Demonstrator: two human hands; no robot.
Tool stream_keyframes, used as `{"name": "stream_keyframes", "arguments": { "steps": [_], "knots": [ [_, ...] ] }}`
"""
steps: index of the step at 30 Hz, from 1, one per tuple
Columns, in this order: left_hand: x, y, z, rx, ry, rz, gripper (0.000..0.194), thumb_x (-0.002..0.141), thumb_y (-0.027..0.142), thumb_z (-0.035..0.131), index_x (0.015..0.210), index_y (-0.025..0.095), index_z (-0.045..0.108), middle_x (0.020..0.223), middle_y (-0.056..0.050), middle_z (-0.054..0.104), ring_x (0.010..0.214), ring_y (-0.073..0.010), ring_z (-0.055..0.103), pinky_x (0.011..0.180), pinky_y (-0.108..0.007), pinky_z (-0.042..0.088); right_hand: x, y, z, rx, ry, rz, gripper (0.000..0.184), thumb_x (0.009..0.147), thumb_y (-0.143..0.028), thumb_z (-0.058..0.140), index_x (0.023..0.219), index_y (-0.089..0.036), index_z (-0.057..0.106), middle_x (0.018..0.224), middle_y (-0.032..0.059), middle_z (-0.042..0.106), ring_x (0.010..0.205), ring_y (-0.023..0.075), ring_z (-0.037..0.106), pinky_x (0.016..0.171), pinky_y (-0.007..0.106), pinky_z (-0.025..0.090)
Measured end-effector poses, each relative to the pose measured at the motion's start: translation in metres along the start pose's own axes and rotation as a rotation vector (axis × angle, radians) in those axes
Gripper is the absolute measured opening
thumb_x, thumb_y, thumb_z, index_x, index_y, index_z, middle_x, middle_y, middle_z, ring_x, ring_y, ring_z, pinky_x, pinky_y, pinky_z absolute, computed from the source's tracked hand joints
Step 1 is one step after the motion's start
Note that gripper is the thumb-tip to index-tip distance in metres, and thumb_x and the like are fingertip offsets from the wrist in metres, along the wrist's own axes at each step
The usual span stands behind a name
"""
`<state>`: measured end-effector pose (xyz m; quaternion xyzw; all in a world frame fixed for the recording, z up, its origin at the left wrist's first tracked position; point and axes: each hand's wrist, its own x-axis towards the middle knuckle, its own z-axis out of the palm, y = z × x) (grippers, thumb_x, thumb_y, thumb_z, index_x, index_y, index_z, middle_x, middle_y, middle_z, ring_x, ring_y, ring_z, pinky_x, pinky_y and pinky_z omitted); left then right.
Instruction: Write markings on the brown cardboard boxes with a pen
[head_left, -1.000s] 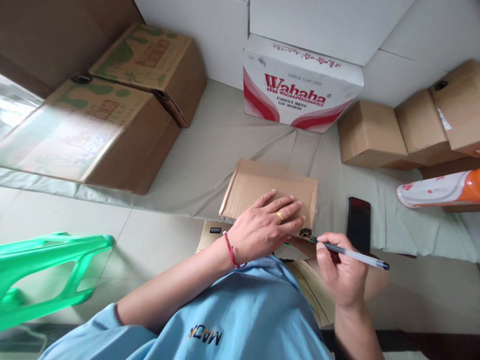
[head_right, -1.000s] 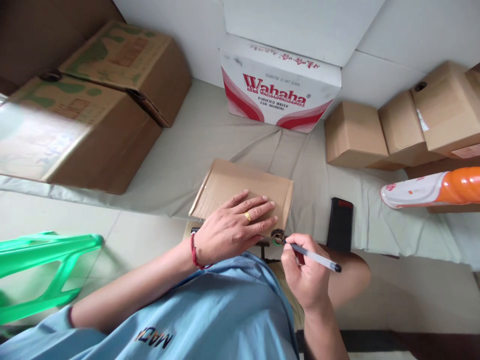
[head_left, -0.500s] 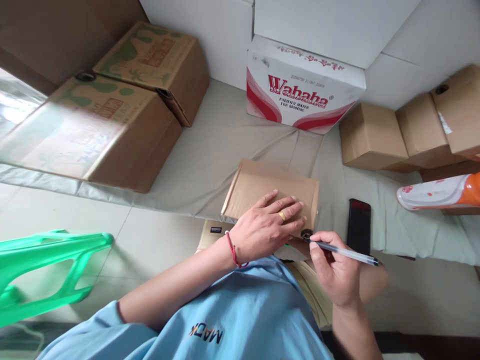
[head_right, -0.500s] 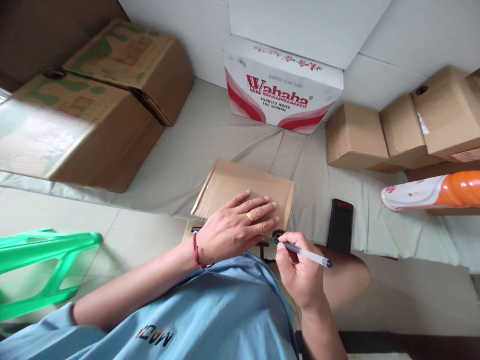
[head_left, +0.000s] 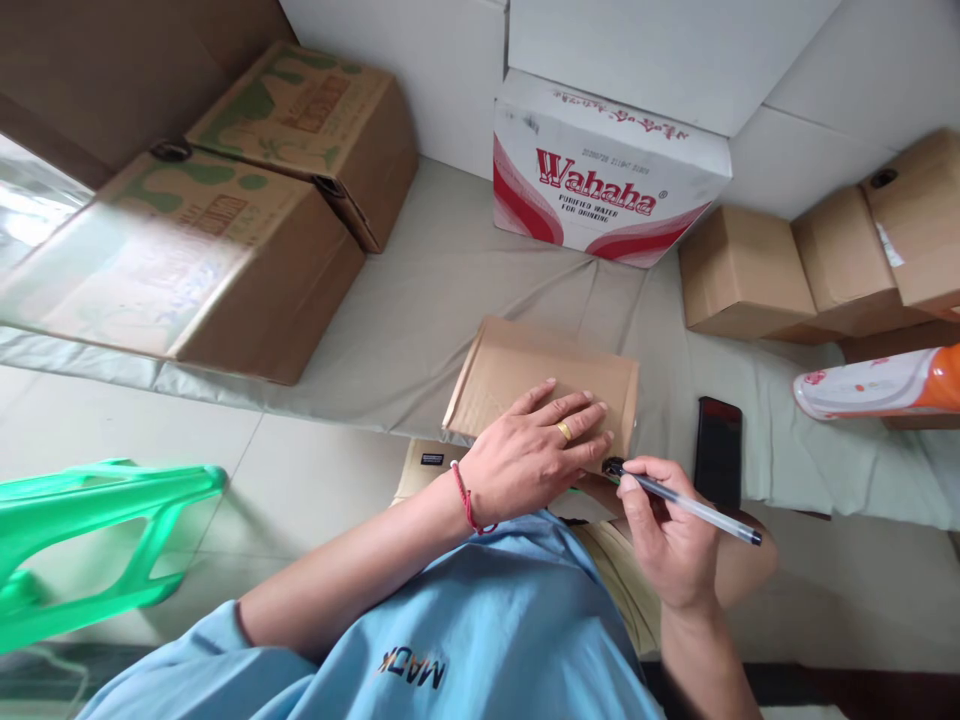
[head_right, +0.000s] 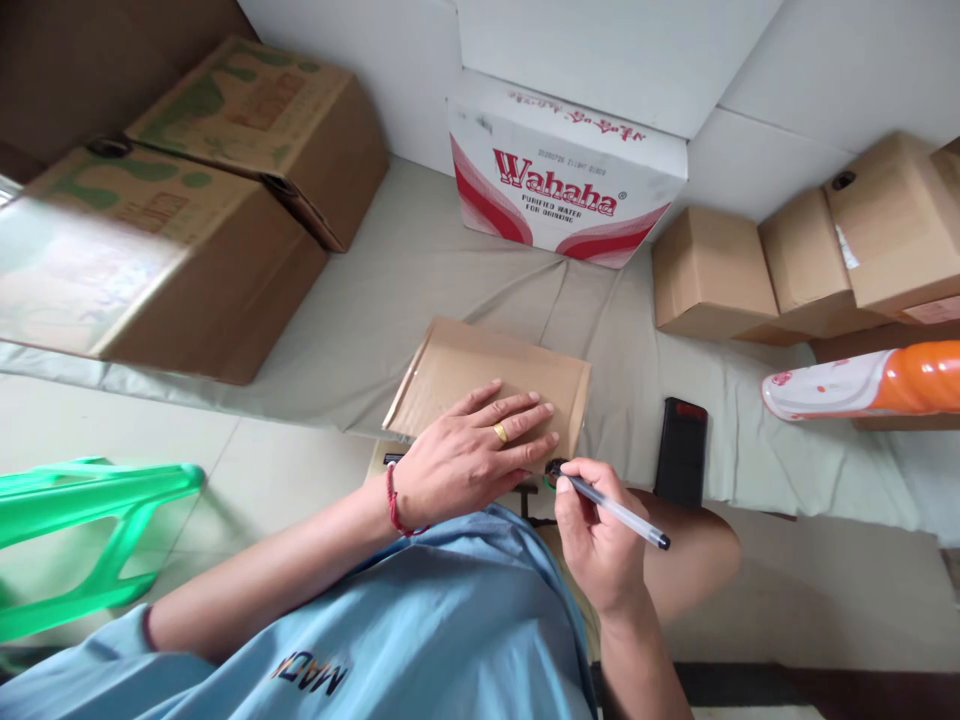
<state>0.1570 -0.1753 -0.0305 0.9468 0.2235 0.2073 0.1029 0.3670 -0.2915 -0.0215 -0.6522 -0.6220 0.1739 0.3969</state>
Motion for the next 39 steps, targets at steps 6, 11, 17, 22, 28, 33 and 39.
{"name": "stream_keyframes", "arguments": {
  "steps": [6, 11, 17, 22, 28, 33, 39],
  "knots": [
    [0.000, 0.000, -0.001, -0.006, -0.002, 0.006, 0.038, 0.111, 0.036, 0.061, 0.147, 0.025, 0.067, 0.164, -0.007, 0.063, 0.152, -0.0282, 0.058, 0.131, -0.054, 0.039, 0.000, 0.005, 0.000, -0.110, 0.085, -0.025, 0.008, 0.104, -0.028, 0.070, 0.110, -0.023, 0.072, 0.091, -0.0002, 0.078, 0.074, 0.0119, 0.074, 0.072, 0.019, 0.059],
    [0.000, 0.000, -0.002, -0.001, -0.008, -0.005, 0.036, 0.113, 0.036, 0.056, 0.146, 0.026, 0.068, 0.164, -0.005, 0.063, 0.152, -0.0285, 0.058, 0.130, -0.054, 0.040, 0.004, 0.002, -0.001, -0.102, 0.065, -0.031, 0.008, 0.103, -0.028, 0.069, 0.108, -0.022, 0.073, 0.090, 0.0011, 0.079, 0.073, 0.0128, 0.074, 0.070, 0.020, 0.059],
    [0.001, 0.000, -0.004, -0.010, -0.035, -0.009, 0.037, 0.113, 0.035, 0.057, 0.147, 0.026, 0.068, 0.165, -0.005, 0.062, 0.154, -0.0279, 0.057, 0.132, -0.054, 0.038, 0.006, 0.003, -0.016, 0.138, 0.179, 0.210, 0.013, 0.101, -0.034, 0.074, 0.104, -0.021, 0.074, 0.076, -0.0002, 0.071, 0.058, 0.0107, 0.063, 0.053, 0.020, 0.051],
    [0.001, 0.001, -0.003, -0.020, -0.050, -0.019, 0.035, 0.113, 0.033, 0.056, 0.146, 0.025, 0.067, 0.165, -0.006, 0.062, 0.155, -0.0280, 0.056, 0.133, -0.055, 0.038, 0.002, 0.025, -0.034, 0.485, 0.158, 0.503, 0.033, 0.097, -0.046, 0.080, 0.116, -0.021, 0.070, 0.085, 0.0025, 0.073, 0.056, 0.0108, 0.058, 0.052, 0.024, 0.050],
    [0.003, 0.001, -0.020, -0.071, -0.063, -0.041, 0.049, 0.104, 0.029, 0.070, 0.152, 0.025, 0.064, 0.170, -0.015, 0.054, 0.162, -0.0364, 0.048, 0.132, -0.062, 0.040, -0.002, 0.068, -0.032, 0.186, -0.123, 0.696, 0.062, 0.086, -0.080, 0.074, 0.084, -0.019, 0.070, 0.061, 0.0005, 0.062, 0.046, 0.0118, 0.046, 0.043, 0.025, 0.034],
    [-0.007, -0.007, -0.051, -0.051, 0.042, -0.039, 0.040, 0.109, 0.032, 0.062, 0.148, 0.025, 0.067, 0.168, -0.013, 0.057, 0.163, -0.0302, 0.045, 0.138, -0.057, 0.032, 0.007, 0.094, -0.009, -0.052, -0.213, 0.624, 0.071, 0.081, -0.092, 0.060, 0.061, -0.024, 0.057, 0.050, 0.0022, 0.056, 0.049, 0.0170, 0.051, 0.052, 0.030, 0.036],
    [-0.044, -0.035, -0.054, 0.079, 0.014, -0.180, 0.058, 0.103, 0.051, 0.072, 0.157, 0.033, 0.060, 0.176, -0.013, 0.046, 0.173, -0.0373, 0.024, 0.141, -0.063, 0.013, 0.010, 0.117, -0.021, -0.298, 0.144, 0.556, 0.084, 0.091, -0.086, 0.053, 0.132, -0.014, 0.067, 0.101, 0.0169, 0.077, 0.092, 0.0324, 0.069, 0.090, 0.045, 0.051]
  ]
}}
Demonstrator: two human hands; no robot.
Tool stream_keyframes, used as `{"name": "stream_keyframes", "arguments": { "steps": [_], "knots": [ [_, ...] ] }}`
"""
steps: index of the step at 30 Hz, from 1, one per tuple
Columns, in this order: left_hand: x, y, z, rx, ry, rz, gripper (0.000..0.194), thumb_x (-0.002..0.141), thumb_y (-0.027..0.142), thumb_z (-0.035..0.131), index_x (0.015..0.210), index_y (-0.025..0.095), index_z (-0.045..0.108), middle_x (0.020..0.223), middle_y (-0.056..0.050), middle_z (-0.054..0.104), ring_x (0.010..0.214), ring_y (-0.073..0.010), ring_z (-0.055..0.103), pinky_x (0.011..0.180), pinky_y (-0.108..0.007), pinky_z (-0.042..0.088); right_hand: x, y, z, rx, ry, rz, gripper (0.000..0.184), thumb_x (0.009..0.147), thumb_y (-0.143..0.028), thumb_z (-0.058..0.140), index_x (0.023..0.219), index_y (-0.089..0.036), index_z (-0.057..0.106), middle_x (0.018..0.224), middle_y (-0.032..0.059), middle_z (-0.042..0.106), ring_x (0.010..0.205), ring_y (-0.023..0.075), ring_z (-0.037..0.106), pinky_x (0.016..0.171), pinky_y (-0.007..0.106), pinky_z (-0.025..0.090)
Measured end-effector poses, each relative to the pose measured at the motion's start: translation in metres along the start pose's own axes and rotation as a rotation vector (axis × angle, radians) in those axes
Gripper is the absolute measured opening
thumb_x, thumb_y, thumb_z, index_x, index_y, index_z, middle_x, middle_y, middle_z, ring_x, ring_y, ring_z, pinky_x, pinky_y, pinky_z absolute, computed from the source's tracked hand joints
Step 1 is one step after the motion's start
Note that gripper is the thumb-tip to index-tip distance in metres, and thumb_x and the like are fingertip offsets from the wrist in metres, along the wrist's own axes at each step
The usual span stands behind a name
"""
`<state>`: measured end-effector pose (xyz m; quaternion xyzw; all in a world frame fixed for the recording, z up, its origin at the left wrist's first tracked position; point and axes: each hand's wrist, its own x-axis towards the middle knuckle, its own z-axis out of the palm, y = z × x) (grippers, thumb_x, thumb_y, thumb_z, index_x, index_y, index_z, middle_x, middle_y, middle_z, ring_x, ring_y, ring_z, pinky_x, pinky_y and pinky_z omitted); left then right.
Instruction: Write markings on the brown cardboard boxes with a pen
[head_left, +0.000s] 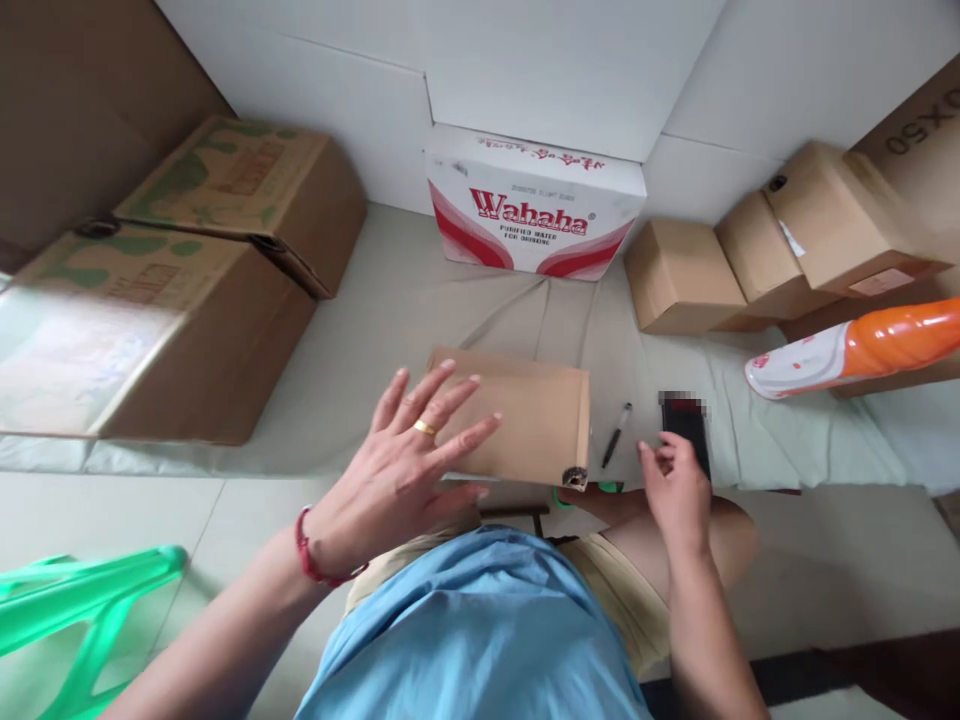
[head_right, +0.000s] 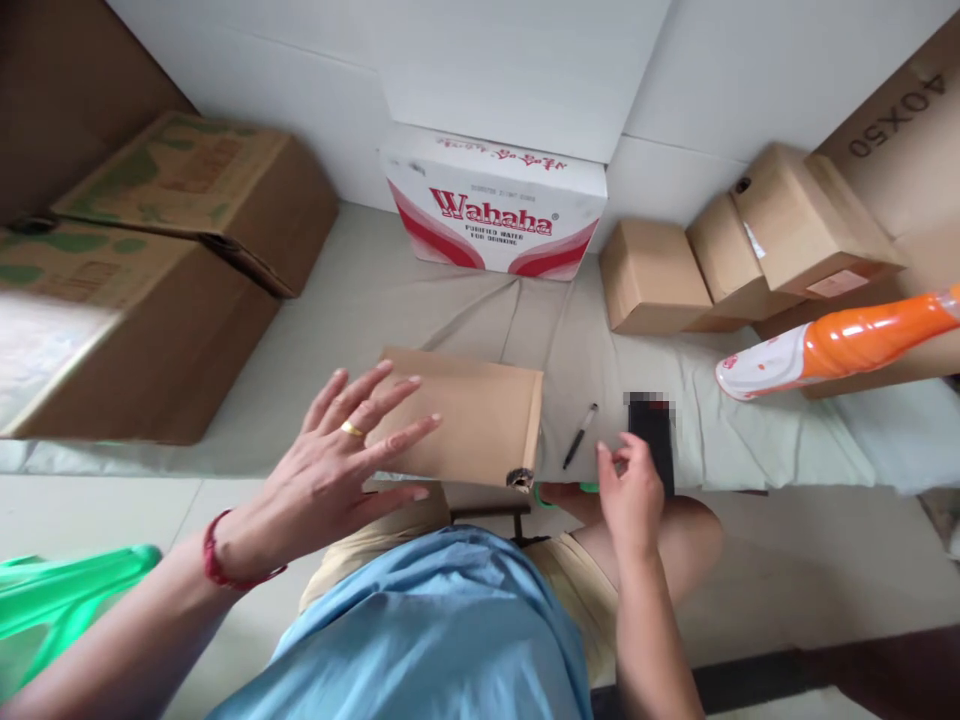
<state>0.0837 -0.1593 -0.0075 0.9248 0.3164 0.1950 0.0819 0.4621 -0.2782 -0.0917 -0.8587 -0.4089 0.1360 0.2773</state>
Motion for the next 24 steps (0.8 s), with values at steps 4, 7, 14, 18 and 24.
{"name": "stream_keyframes", "arguments": {
  "steps": [4, 7, 14, 18, 24],
  "knots": [
    [-0.012, -0.016, -0.001, 0.031, -0.006, -0.061, 0.071, 0.100, 0.064, 0.071, 0.163, 0.035, 0.054, 0.179, -0.015, 0.041, 0.175, -0.0406, 0.015, 0.140, -0.066, 0.003, 0.004, 0.034, -0.010, -0.332, 0.284, -0.069, 0.097, 0.097, -0.082, 0.046, 0.150, -0.001, 0.054, 0.139, 0.0366, 0.064, 0.131, 0.0488, 0.058, 0.113, 0.062, 0.039],
    [-0.005, -0.015, -0.007, -0.001, -0.001, -0.075, 0.079, 0.095, 0.074, 0.072, 0.163, 0.038, 0.055, 0.180, -0.013, 0.040, 0.174, -0.0418, 0.015, 0.140, -0.065, 0.001, 0.005, 0.054, -0.009, -0.453, 0.189, 0.014, 0.104, 0.096, -0.080, 0.048, 0.156, 0.005, 0.045, 0.145, 0.0423, 0.057, 0.136, 0.0521, 0.054, 0.114, 0.064, 0.039],
    [0.034, -0.011, 0.000, -0.042, -0.197, -0.073, 0.099, 0.081, 0.072, 0.088, 0.166, 0.035, 0.052, 0.180, -0.016, 0.040, 0.172, -0.0517, 0.015, 0.133, -0.082, 0.001, 0.013, 0.060, -0.012, -0.390, 0.083, 0.210, 0.106, 0.076, -0.083, 0.066, 0.143, -0.001, 0.059, 0.122, 0.0338, 0.066, 0.127, 0.0516, 0.059, 0.112, 0.064, 0.045],
    [0.047, -0.021, 0.004, -0.105, -0.377, -0.116, 0.115, 0.078, 0.082, 0.083, 0.170, 0.024, 0.046, 0.181, -0.023, 0.034, 0.170, -0.0531, 0.019, 0.128, -0.081, 0.030, 0.008, 0.064, -0.019, -0.314, 0.052, 0.242, 0.107, 0.063, -0.082, 0.074, 0.135, -0.004, 0.062, 0.116, 0.0296, 0.070, 0.127, 0.0518, 0.059, 0.109, 0.062, 0.049],
    [0.050, -0.021, -0.004, -0.121, -0.496, -0.138, 0.121, 0.076, 0.070, 0.091, 0.175, 0.029, 0.035, 0.187, -0.016, 0.020, 0.174, -0.0483, 0.008, 0.125, -0.068, 0.045, -0.020, 0.063, -0.030, -0.095, 0.026, 0.299, 0.102, 0.059, -0.082, 0.079, 0.132, -0.014, 0.059, 0.119, 0.0225, 0.072, 0.110, 0.0415, 0.070, 0.095, 0.055, 0.058]
  ]
}}
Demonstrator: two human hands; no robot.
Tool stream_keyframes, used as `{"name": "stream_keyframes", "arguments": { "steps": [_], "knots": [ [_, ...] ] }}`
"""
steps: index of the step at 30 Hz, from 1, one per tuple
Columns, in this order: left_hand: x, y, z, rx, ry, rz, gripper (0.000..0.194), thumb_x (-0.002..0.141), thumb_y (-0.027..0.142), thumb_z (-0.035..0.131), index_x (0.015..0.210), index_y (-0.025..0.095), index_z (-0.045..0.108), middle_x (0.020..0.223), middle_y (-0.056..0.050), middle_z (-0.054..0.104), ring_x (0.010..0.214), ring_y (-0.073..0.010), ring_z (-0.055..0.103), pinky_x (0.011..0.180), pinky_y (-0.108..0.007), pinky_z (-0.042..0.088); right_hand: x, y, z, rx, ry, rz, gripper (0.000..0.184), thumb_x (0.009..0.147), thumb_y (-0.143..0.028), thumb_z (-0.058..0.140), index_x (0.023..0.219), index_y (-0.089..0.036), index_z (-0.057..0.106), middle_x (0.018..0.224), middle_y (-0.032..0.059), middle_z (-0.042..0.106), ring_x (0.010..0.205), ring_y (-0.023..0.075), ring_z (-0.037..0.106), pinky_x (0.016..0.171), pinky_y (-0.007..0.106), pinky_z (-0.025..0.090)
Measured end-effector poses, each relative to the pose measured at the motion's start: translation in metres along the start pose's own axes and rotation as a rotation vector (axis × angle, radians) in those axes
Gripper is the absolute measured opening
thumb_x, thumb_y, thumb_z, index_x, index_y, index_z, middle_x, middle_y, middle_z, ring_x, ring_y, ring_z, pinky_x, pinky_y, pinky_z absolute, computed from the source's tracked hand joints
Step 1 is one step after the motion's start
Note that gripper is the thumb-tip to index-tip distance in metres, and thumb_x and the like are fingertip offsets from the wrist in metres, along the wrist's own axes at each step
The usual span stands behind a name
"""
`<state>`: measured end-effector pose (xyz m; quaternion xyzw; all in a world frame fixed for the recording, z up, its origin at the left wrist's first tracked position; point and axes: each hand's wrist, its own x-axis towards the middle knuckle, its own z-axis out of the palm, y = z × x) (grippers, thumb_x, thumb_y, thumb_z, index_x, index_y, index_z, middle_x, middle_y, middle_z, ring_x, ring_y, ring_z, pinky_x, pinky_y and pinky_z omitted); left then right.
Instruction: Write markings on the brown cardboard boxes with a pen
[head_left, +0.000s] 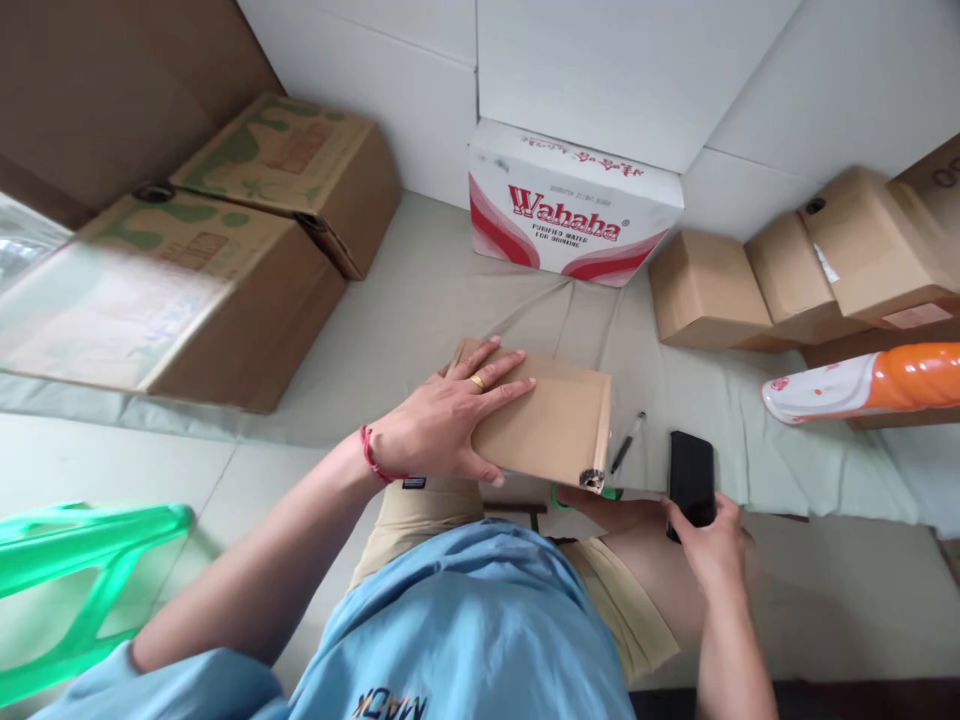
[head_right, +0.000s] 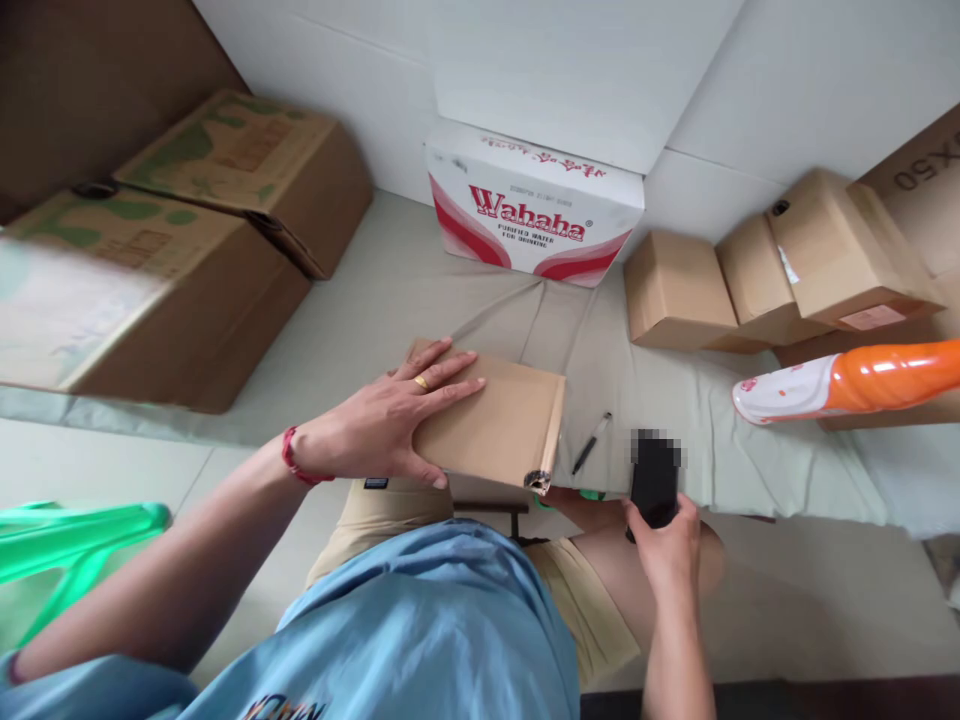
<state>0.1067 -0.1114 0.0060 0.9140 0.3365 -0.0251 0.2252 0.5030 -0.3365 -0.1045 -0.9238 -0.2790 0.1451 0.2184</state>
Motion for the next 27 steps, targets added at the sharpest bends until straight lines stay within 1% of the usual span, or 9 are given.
{"name": "stream_keyframes", "arguments": {
  "steps": [3, 5, 8, 11, 14, 18, 23, 25, 27],
  "knots": [
    [0.001, 0.002, 0.003, 0.002, 0.025, -0.016, 0.120, 0.075, 0.063, 0.094, 0.175, 0.029, 0.036, 0.187, -0.015, 0.020, 0.174, -0.0466, 0.009, 0.128, -0.065, 0.043, -0.034, -0.010, -0.011, 0.351, -0.145, 0.028, 0.098, 0.066, -0.074, 0.087, 0.140, -0.017, 0.055, 0.108, 0.0121, 0.074, 0.094, 0.0310, 0.072, 0.080, 0.043, 0.061],
    [0.001, 0.003, 0.006, 0.004, 0.049, -0.015, 0.120, 0.074, 0.061, 0.095, 0.174, 0.028, 0.037, 0.187, -0.015, 0.021, 0.174, -0.0466, 0.009, 0.130, -0.065, 0.041, -0.064, -0.022, -0.018, 0.507, -0.220, -0.020, 0.098, 0.070, -0.065, 0.091, 0.148, -0.020, 0.052, 0.114, 0.0119, 0.075, 0.097, 0.0289, 0.073, 0.077, 0.039, 0.062],
    [0.002, 0.003, 0.008, 0.007, 0.059, -0.017, 0.120, 0.074, 0.062, 0.094, 0.174, 0.027, 0.038, 0.187, -0.015, 0.022, 0.174, -0.0464, 0.009, 0.130, -0.064, 0.041, -0.109, -0.045, -0.024, 0.505, -0.234, -0.177, 0.095, 0.078, -0.056, 0.090, 0.157, -0.024, 0.048, 0.138, 0.0164, 0.071, 0.122, 0.0323, 0.071, 0.097, 0.045, 0.064],
    [0.002, 0.003, 0.009, 0.015, 0.065, -0.023, 0.120, 0.075, 0.064, 0.094, 0.174, 0.026, 0.038, 0.187, -0.015, 0.021, 0.174, -0.0463, 0.009, 0.131, -0.064, 0.041, -0.139, -0.066, -0.021, 0.364, -0.124, -0.358, 0.094, 0.081, -0.054, 0.087, 0.161, -0.024, 0.047, 0.150, 0.0194, 0.066, 0.135, 0.0377, 0.067, 0.112, 0.056, 0.059],
    [0.002, 0.004, 0.010, 0.011, 0.081, -0.014, 0.119, 0.076, 0.065, 0.093, 0.174, 0.026, 0.038, 0.186, -0.015, 0.022, 0.174, -0.0469, 0.010, 0.131, -0.065, 0.040, -0.151, -0.082, -0.017, 0.212, 0.028, -0.518, 0.090, 0.083, -0.052, 0.085, 0.160, -0.021, 0.050, 0.144, 0.0213, 0.069, 0.127, 0.0405, 0.072, 0.106, 0.059, 0.062],
    [0.002, 0.004, 0.010, -0.002, 0.079, -0.008, 0.118, 0.078, 0.067, 0.091, 0.174, 0.025, 0.037, 0.187, -0.016, 0.021, 0.174, -0.0468, 0.008, 0.132, -0.064, 0.040, -0.156, -0.096, -0.015, 0.131, 0.108, -0.683, 0.084, 0.089, -0.045, 0.081, 0.162, -0.018, 0.048, 0.137, 0.0216, 0.070, 0.121, 0.0384, 0.074, 0.098, 0.053, 0.066],
    [0.002, 0.007, 0.006, 0.012, 0.041, -0.030, 0.119, 0.079, 0.067, 0.090, 0.175, 0.026, 0.035, 0.187, -0.017, 0.018, 0.173, -0.0485, 0.008, 0.127, -0.070, 0.042, -0.158, -0.097, -0.014, 0.120, 0.143, -0.697, 0.083, 0.090, -0.047, 0.079, 0.161, -0.018, 0.048, 0.136, 0.0214, 0.071, 0.117, 0.0376, 0.075, 0.093, 0.050, 0.066],
    [0.001, 0.010, 0.004, 0.038, 0.014, -0.046, 0.119, 0.078, 0.066, 0.091, 0.176, 0.027, 0.034, 0.187, -0.019, 0.017, 0.173, -0.0509, 0.008, 0.126, -0.080, 0.035, -0.158, -0.095, -0.013, 0.123, 0.136, -0.694, 0.084, 0.089, -0.048, 0.080, 0.161, -0.017, 0.048, 0.136, 0.0215, 0.071, 0.116, 0.0377, 0.076, 0.092, 0.049, 0.066],
    [0.000, 0.014, 0.001, 0.073, -0.013, -0.052, 0.121, 0.076, 0.064, 0.093, 0.175, 0.030, 0.034, 0.187, -0.021, 0.014, 0.172, -0.0531, 0.008, 0.125, -0.088, 0.023, -0.158, -0.092, -0.013, 0.131, 0.124, -0.666, 0.086, 0.088, -0.049, 0.081, 0.160, -0.017, 0.049, 0.137, 0.0216, 0.071, 0.116, 0.0380, 0.075, 0.093, 0.049, 0.065]
  ]
}}
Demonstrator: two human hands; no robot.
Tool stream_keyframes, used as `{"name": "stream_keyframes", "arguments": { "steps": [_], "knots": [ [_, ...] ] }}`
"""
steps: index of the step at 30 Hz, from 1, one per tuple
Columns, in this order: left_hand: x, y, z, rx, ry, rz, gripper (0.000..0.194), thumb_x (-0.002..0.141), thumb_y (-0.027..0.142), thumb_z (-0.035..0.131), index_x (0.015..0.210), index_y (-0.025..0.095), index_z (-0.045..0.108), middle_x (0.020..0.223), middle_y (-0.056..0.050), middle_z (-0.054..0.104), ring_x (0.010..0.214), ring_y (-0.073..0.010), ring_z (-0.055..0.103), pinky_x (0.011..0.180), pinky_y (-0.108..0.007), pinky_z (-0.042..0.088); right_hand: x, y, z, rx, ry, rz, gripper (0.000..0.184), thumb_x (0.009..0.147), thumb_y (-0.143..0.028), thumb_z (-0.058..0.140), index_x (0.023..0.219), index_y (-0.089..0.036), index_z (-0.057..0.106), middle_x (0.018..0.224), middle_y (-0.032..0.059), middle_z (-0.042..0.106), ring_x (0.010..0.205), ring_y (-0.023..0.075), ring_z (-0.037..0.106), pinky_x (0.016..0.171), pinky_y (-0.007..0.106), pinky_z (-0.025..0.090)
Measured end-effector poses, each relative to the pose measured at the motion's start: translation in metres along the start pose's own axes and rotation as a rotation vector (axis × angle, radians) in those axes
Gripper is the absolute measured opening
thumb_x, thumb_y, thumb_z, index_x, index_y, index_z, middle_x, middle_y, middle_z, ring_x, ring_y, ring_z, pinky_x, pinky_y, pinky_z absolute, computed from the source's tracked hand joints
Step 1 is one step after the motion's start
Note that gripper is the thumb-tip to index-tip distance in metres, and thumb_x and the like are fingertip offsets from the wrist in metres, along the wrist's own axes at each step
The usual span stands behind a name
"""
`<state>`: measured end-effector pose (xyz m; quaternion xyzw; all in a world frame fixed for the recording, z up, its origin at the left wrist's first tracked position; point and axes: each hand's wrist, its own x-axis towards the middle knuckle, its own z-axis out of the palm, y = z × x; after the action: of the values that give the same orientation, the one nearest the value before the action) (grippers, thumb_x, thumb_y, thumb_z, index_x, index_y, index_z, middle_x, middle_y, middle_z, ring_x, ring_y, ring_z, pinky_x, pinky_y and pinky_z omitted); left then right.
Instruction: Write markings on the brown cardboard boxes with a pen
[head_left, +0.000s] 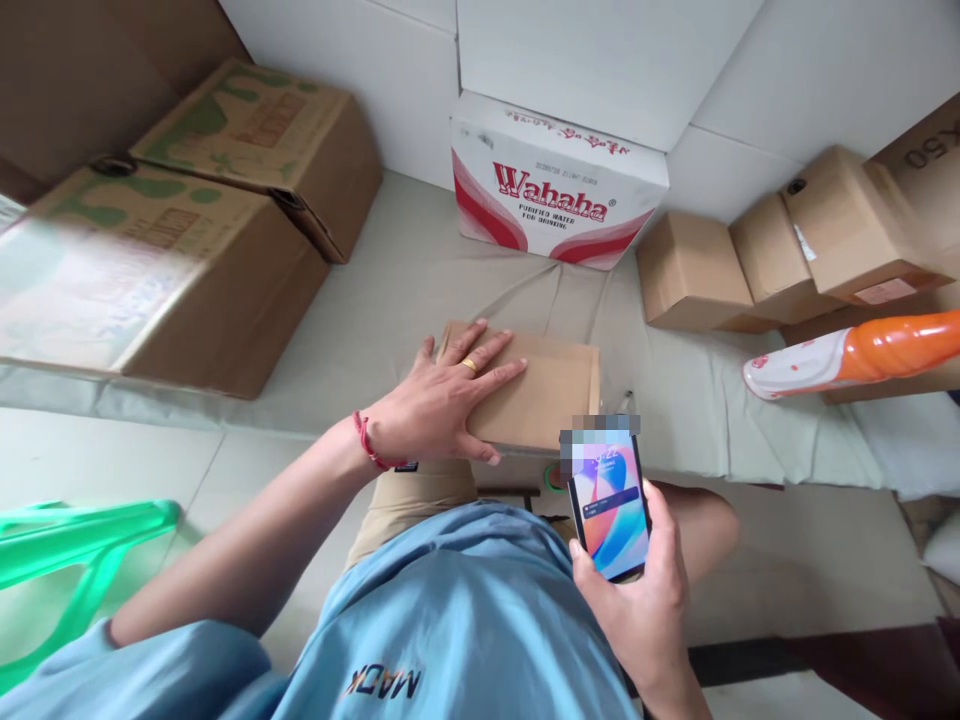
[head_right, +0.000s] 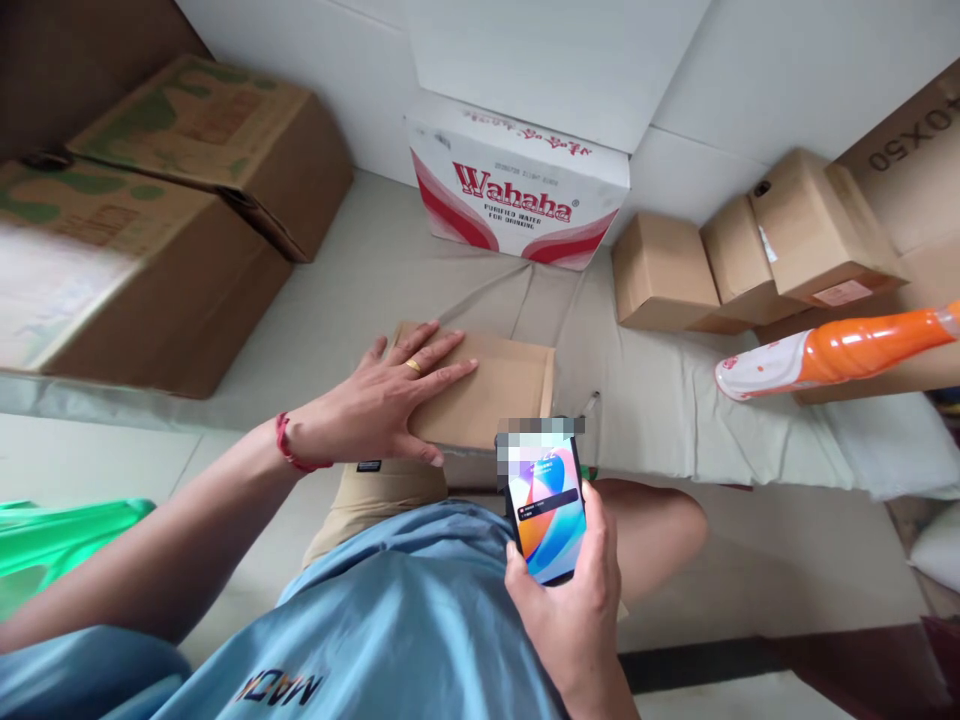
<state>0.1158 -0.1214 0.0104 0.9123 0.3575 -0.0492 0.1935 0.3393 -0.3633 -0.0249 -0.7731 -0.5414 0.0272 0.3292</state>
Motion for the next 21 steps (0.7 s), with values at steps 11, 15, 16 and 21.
{"name": "stream_keyframes", "arguments": {
  "steps": [11, 15, 16, 21],
  "knots": [
    [0.023, -0.006, -0.011, 0.117, 0.003, 0.175, 0.138, 0.060, 0.071, 0.098, 0.175, 0.030, 0.035, 0.185, -0.028, 0.014, 0.168, -0.0629, 0.010, 0.123, -0.091, 0.002, 0.073, 0.096, -0.020, -0.227, 0.011, 0.467, 0.110, 0.064, -0.075, 0.081, 0.154, -0.017, 0.057, 0.127, 0.0205, 0.073, 0.108, 0.0412, 0.070, 0.095, 0.054, 0.056],
    [0.027, -0.003, -0.011, 0.113, 0.025, 0.189, 0.129, 0.064, 0.068, 0.094, 0.174, 0.031, 0.038, 0.180, -0.029, 0.027, 0.160, -0.0629, 0.031, 0.124, -0.088, 0.010, 0.120, 0.154, 0.000, -0.261, -0.092, 0.524, 0.098, 0.063, -0.065, 0.079, 0.145, -0.015, 0.062, 0.127, 0.0210, 0.071, 0.112, 0.0395, 0.066, 0.095, 0.051, 0.055],
    [0.027, 0.000, -0.010, 0.106, 0.041, 0.181, 0.129, 0.064, 0.066, 0.095, 0.174, 0.030, 0.039, 0.178, -0.029, 0.031, 0.158, -0.0618, 0.035, 0.126, -0.085, 0.014, 0.127, 0.162, 0.007, -0.262, -0.114, 0.528, 0.094, 0.063, -0.063, 0.079, 0.142, -0.014, 0.063, 0.123, 0.0210, 0.071, 0.111, 0.0393, 0.065, 0.095, 0.051, 0.054],
    [0.007, 0.018, -0.011, 0.003, 0.146, -0.088, 0.119, 0.065, 0.062, 0.092, 0.168, 0.024, 0.047, 0.169, -0.028, 0.039, 0.152, -0.0606, 0.040, 0.122, -0.077, 0.035, 0.132, 0.175, 0.033, -0.335, -0.104, 0.458, 0.093, 0.074, -0.062, 0.077, 0.149, -0.010, 0.057, 0.136, 0.0296, 0.062, 0.130, 0.0468, 0.056, 0.109, 0.062, 0.044]
  ]
}}
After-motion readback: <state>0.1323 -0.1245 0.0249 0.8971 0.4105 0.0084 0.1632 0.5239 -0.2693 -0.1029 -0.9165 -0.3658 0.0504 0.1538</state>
